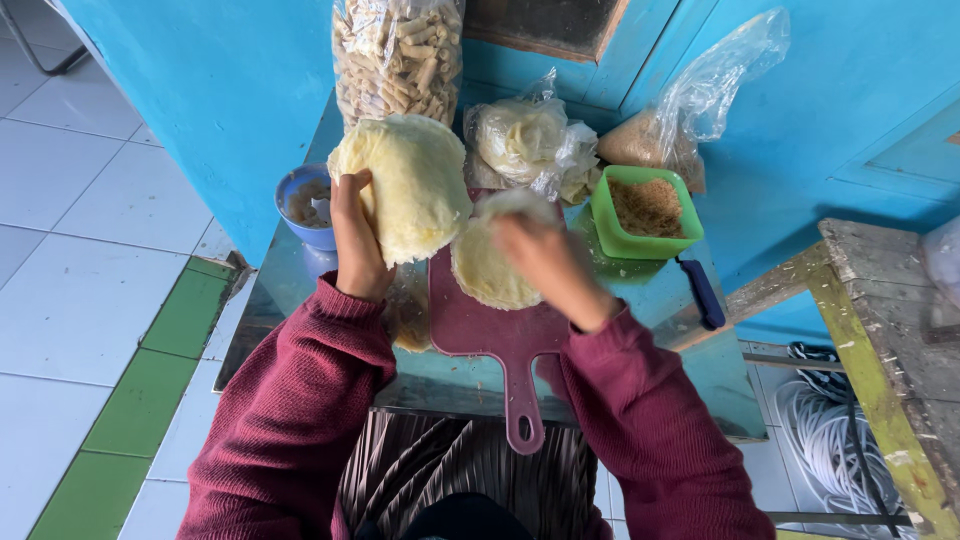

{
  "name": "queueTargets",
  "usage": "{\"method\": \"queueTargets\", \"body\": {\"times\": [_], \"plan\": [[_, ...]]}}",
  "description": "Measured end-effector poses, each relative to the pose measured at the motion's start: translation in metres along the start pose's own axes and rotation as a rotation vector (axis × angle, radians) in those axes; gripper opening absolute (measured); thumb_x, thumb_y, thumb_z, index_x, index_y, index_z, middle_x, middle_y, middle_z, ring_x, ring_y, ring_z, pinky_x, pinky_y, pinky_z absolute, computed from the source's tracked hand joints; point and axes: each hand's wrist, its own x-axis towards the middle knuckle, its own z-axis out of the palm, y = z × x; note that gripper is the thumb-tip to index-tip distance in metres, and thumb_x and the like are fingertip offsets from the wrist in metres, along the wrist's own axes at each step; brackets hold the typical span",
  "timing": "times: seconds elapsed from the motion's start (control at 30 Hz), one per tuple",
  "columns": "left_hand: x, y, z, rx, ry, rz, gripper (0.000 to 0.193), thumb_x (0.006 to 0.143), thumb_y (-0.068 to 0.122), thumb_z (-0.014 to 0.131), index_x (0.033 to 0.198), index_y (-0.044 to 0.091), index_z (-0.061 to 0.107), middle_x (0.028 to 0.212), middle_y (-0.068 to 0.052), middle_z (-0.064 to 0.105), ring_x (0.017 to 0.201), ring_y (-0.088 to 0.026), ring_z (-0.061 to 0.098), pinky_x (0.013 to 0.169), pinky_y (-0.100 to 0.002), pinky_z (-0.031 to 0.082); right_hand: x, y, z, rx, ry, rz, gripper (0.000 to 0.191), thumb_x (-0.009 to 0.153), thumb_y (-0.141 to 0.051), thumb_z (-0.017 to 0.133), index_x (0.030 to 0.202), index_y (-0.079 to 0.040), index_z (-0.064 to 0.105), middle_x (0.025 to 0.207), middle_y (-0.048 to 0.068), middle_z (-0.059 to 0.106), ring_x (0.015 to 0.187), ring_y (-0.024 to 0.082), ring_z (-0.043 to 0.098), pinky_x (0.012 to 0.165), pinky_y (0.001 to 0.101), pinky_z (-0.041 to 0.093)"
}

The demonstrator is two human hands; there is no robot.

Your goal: The person separates thin, round pastry wrappers one at a time from a stacked pile, peeling each delicate sheet away by hand and setting it on a cutting board. They repeatedly lift, turn, and pull apart the soft sheets, working through the stack on the work table.

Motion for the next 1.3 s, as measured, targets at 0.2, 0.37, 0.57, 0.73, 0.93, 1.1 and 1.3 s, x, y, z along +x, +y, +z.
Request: {"method": "queueTargets", "body": {"times": [0.2,0.37,0.57,0.73,0.93,1.1,1.3], "plan": [[0.0,-0.003,-0.003,0.007,-0.068,-0.039,0.052,0.098,0.033,0.048,0.137,-0.001,0.051,0.127,-0.017,0.065,0.109,-0.026,0.071,0.094,-0.037,0.06,-0.025,-0.026,0.001,-0.06,-0.175,-0.063,0.03,0.084,-0.014,0.075,0.108,-0.005,0.059,0.103,0.009,0.059,0.085,0.027,0.065,0.067,0.0392,0.055],[0.001,-0.006,-0.002,0.016,0.035,-0.097,0.055,0.1,0.04,0.048,0.135,-0.002,0.051,0.127,-0.018,0.065,0.108,-0.025,0.072,0.091,-0.036,0.061,-0.029,-0.015,-0.011,0.088,-0.265,-0.029,0.026,0.078,-0.012,0.076,0.096,-0.008,0.057,0.096,0.006,0.059,0.087,0.025,0.065,0.074,0.038,0.055],[-0.002,-0.006,0.007,0.075,-0.043,-0.037,0.042,0.098,0.022,0.052,0.133,-0.001,0.049,0.126,-0.015,0.062,0.113,-0.024,0.068,0.094,-0.036,0.061,-0.022,0.018,-0.003,0.364,-0.46,0.113,0.025,0.091,-0.026,0.079,0.103,-0.008,0.065,0.1,0.006,0.066,0.089,0.022,0.068,0.078,0.0374,0.056],[-0.006,-0.004,0.014,0.058,-0.069,-0.091,0.043,0.095,0.017,0.054,0.135,0.003,0.049,0.123,-0.015,0.062,0.107,-0.025,0.068,0.089,-0.037,0.06,-0.007,0.035,0.009,-0.008,0.066,0.082,0.022,0.094,-0.01,0.072,0.114,-0.004,0.067,0.11,0.011,0.066,0.104,0.031,0.062,0.088,0.0433,0.053],[-0.005,-0.005,0.014,0.048,-0.055,-0.087,0.042,0.096,0.019,0.055,0.135,0.003,0.049,0.123,-0.014,0.063,0.108,-0.025,0.069,0.091,-0.037,0.06,0.008,0.036,0.011,-0.052,0.007,0.113,0.014,0.087,-0.009,0.077,0.095,-0.007,0.066,0.102,0.007,0.065,0.099,0.029,0.061,0.085,0.0425,0.05],[-0.005,-0.008,0.013,0.07,-0.037,-0.115,0.041,0.095,0.02,0.055,0.132,0.003,0.049,0.12,-0.015,0.063,0.105,-0.026,0.069,0.088,-0.038,0.061,0.013,0.029,0.012,0.071,0.061,0.042,0.015,0.085,-0.004,0.075,0.091,-0.008,0.062,0.094,0.005,0.07,0.092,0.027,0.061,0.084,0.0401,0.049],[-0.003,-0.01,0.01,0.062,-0.054,-0.121,0.04,0.096,0.02,0.055,0.132,0.003,0.048,0.12,-0.015,0.063,0.105,-0.026,0.069,0.088,-0.038,0.061,0.016,0.025,0.013,0.15,0.115,0.041,0.014,0.088,-0.001,0.073,0.095,-0.006,0.061,0.083,0.006,0.071,0.083,0.027,0.065,0.085,0.0419,0.05]]}}
